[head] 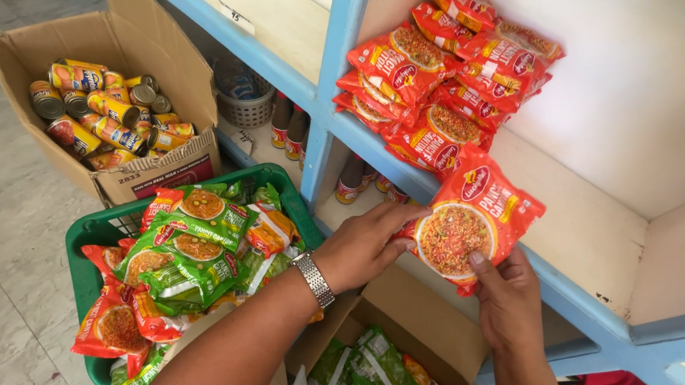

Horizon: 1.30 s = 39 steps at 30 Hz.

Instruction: Stocking shelves with packages of instant noodles in a grocery store.

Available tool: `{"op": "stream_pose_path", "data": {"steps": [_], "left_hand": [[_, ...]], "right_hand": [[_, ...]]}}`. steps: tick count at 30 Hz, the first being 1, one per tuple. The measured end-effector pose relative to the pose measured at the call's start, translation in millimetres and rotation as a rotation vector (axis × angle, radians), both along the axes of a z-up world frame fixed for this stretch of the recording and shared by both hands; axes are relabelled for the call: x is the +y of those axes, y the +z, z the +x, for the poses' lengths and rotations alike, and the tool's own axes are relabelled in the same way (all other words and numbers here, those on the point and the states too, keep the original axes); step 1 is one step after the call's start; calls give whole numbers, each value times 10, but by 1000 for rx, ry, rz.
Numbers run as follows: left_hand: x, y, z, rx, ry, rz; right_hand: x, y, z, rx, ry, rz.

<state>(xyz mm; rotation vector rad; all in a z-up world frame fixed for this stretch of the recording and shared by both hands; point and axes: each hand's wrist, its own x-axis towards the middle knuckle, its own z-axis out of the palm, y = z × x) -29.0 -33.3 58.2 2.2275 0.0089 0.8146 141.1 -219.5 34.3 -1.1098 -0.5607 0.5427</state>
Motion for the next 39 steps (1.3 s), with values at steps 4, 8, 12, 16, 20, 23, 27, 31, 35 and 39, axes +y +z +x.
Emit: {"op": "stream_pose_path", "data": {"steps": [4, 8, 12, 16, 20, 23, 27, 31, 35, 39], "left_hand": [[-1, -124, 75, -59, -9, -17], [-16, -189, 132, -133, -48, -47], [-26, -233, 201, -170, -44, -47], [11, -270, 301, -219, -3, -81], [128, -100, 407, -287, 56, -140], [245, 190, 428, -346, 91, -162], [561, 583, 448, -456, 162, -66], [914, 915, 509, -483, 311, -31], [1299, 1003, 674, -498, 429, -5], [1569, 873, 820, -476, 447, -4]], "right_hand": [[28, 14, -54, -160, -161, 2], [39, 74, -102, -319, -236, 8], [-6, -12, 26, -366, -232, 85], [23, 283, -59, -542, -186, -193], [133, 586, -41, -726, 30, -103], [291, 718, 177, -872, -71, -194], [715, 1167, 150, -1054, -97, -169], [1212, 1401, 190, -1157, -157, -198], [1733, 1417, 360, -1147, -148, -146], [2059, 1341, 460, -1312, -210, -121]]}}
